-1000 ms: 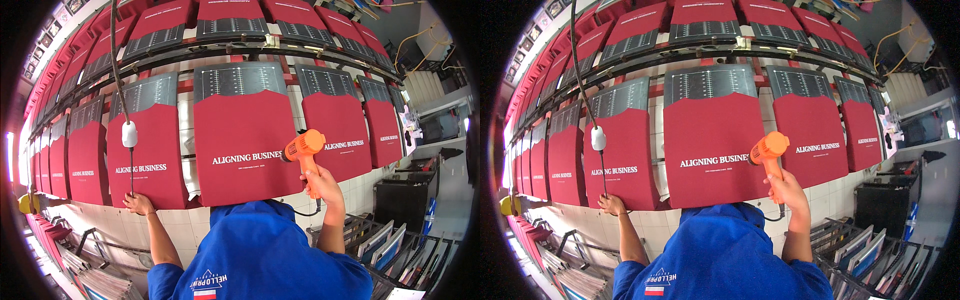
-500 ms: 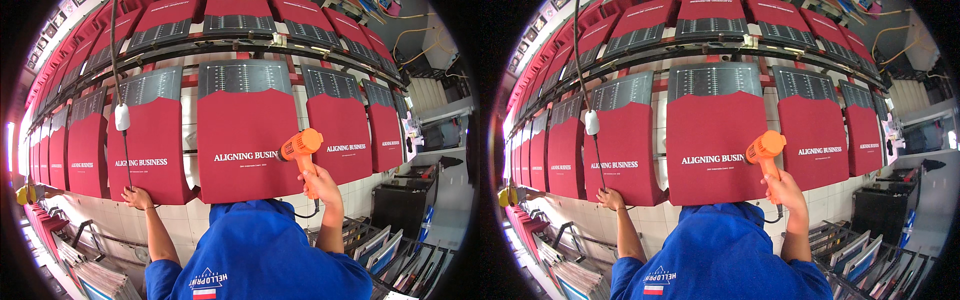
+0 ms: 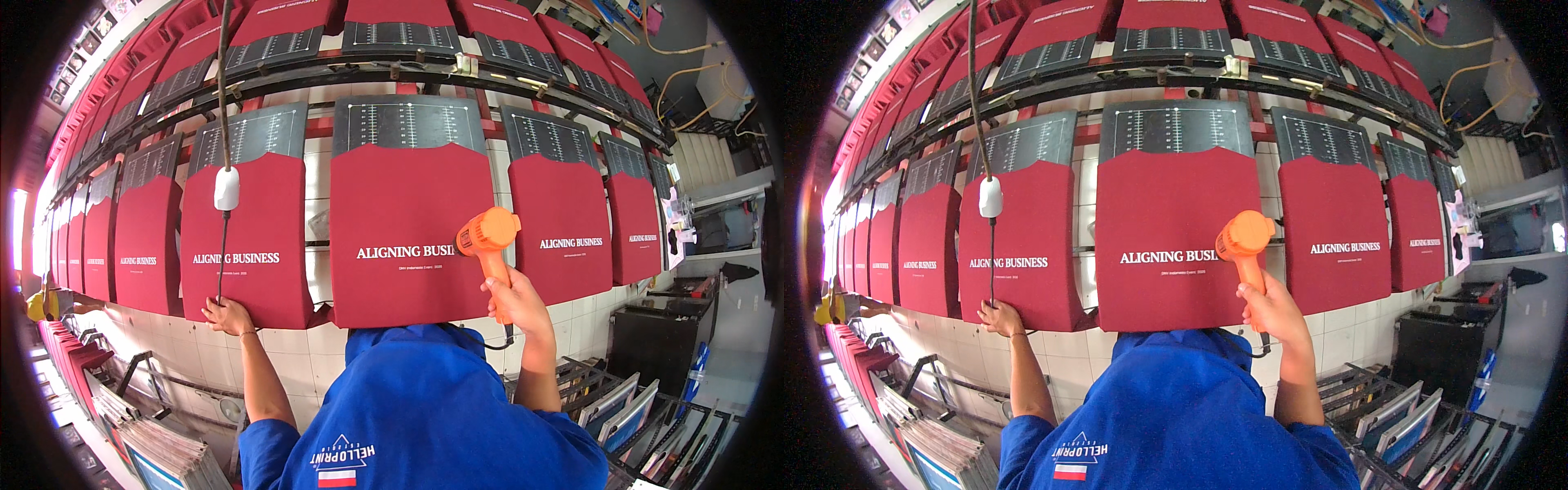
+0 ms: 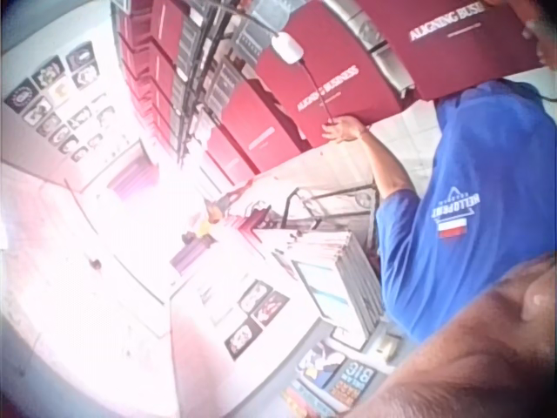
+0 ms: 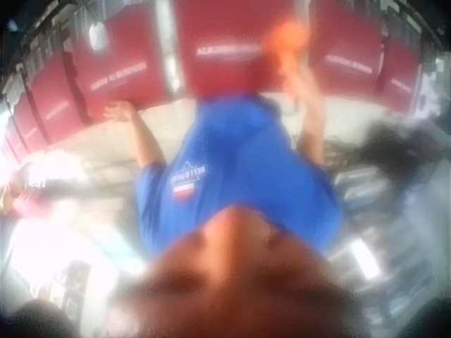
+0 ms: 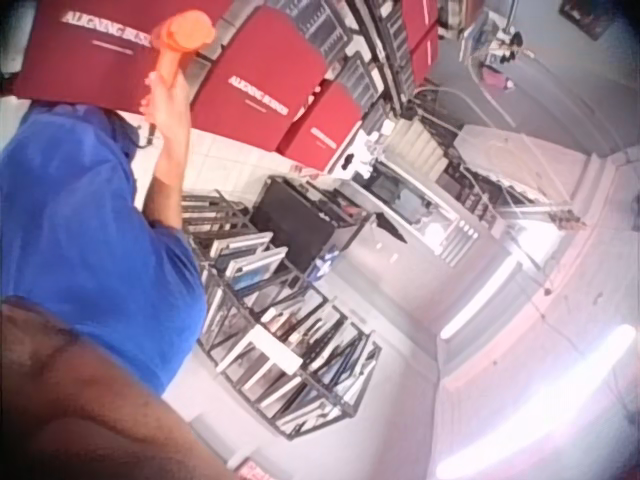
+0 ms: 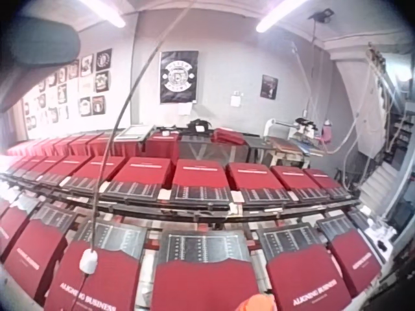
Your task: The person uses a heat gun to dry ink on a series of red shirts aligned on a screen-printing rack, moving the gun over each shirt's printed area.
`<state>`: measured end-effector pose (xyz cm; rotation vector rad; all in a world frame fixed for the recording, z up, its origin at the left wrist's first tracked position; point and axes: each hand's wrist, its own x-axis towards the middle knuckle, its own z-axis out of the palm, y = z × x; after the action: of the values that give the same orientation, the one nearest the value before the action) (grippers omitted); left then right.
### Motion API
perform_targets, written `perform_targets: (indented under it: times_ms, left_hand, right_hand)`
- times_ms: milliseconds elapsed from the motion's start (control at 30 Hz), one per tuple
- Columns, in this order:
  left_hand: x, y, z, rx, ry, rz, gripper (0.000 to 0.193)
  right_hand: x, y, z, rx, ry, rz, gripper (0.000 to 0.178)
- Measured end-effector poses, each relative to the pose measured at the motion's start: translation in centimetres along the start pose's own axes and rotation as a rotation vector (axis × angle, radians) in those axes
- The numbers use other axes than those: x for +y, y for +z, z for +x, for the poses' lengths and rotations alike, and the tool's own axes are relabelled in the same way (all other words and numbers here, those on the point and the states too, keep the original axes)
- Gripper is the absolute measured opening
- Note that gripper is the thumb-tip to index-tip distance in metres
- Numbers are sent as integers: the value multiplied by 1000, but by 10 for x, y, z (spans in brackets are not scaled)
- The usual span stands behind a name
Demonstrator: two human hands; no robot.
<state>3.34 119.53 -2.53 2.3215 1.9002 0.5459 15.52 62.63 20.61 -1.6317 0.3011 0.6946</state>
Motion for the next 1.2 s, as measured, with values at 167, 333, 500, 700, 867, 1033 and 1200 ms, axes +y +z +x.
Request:
perform_targets:
  times_ms: [167,333,500,700,867,1033,1200]
  left_hand:
    - [-6,6,3,21,18,9,48]
    - [7,-6,-4,-23,-35,-14,47]
    - [6,-6,-4,-23,-25,-13,47]
    - [0,-3,-1,6,-10,-16,47]
    - [12,-11,-6,-37,-45,-43,50]
    - [5,-6,-3,7,-26,-29,47]
    - [7,-6,-5,1,-19,-28,47]
  right_hand:
    - [-6,1,1,-40,29,23,31]
    - [-6,3,2,-59,48,57,28]
    - [-8,12,6,-82,30,9,26]
    - [-11,18,9,-99,28,-4,26]
    - [-6,23,12,-93,13,-4,26]
    - [-5,25,15,-113,38,-23,34]
    - [-11,29,16,-160,34,-51,34]
